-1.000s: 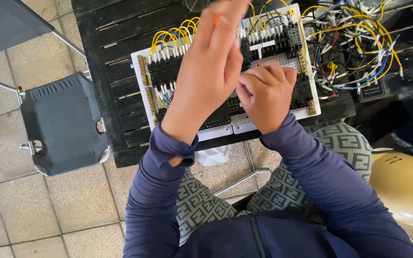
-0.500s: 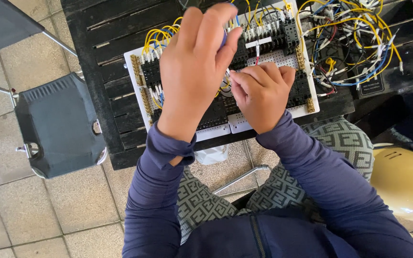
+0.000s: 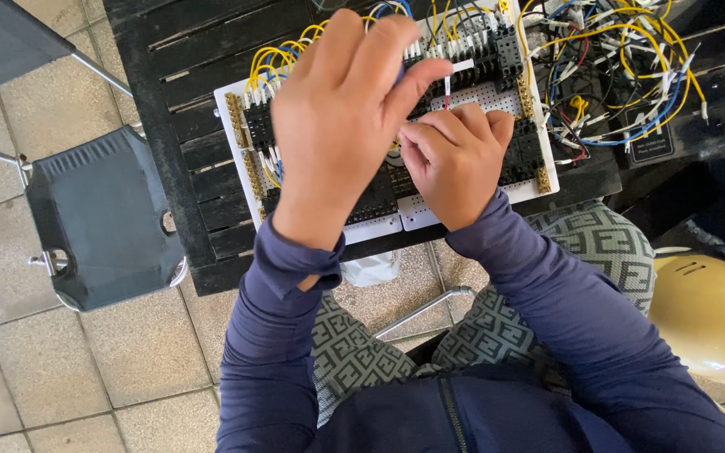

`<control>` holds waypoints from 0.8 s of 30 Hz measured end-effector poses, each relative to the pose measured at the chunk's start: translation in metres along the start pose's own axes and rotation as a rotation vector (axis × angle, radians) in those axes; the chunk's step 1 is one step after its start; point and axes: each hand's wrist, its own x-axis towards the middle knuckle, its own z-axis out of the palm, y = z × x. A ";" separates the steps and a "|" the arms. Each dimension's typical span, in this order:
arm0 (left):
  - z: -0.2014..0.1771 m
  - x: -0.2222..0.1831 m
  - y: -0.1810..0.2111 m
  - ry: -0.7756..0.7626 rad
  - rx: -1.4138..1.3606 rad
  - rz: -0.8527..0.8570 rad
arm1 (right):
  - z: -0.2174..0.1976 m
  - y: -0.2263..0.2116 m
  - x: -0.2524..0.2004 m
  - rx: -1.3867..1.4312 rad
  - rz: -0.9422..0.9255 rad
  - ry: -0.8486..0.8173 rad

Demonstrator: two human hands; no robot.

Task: Wiring a circuit board by manually inserting wires into terminals and securing them with a screwdriver.

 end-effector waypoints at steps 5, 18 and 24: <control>-0.004 -0.013 -0.007 -0.233 -0.158 -0.159 | 0.001 0.000 0.001 0.038 0.008 -0.001; 0.002 -0.011 -0.007 -0.116 -0.043 -0.103 | 0.000 -0.001 -0.002 0.017 -0.007 0.009; 0.002 -0.012 -0.009 -0.126 0.002 -0.122 | -0.001 -0.003 0.001 -0.001 -0.013 0.012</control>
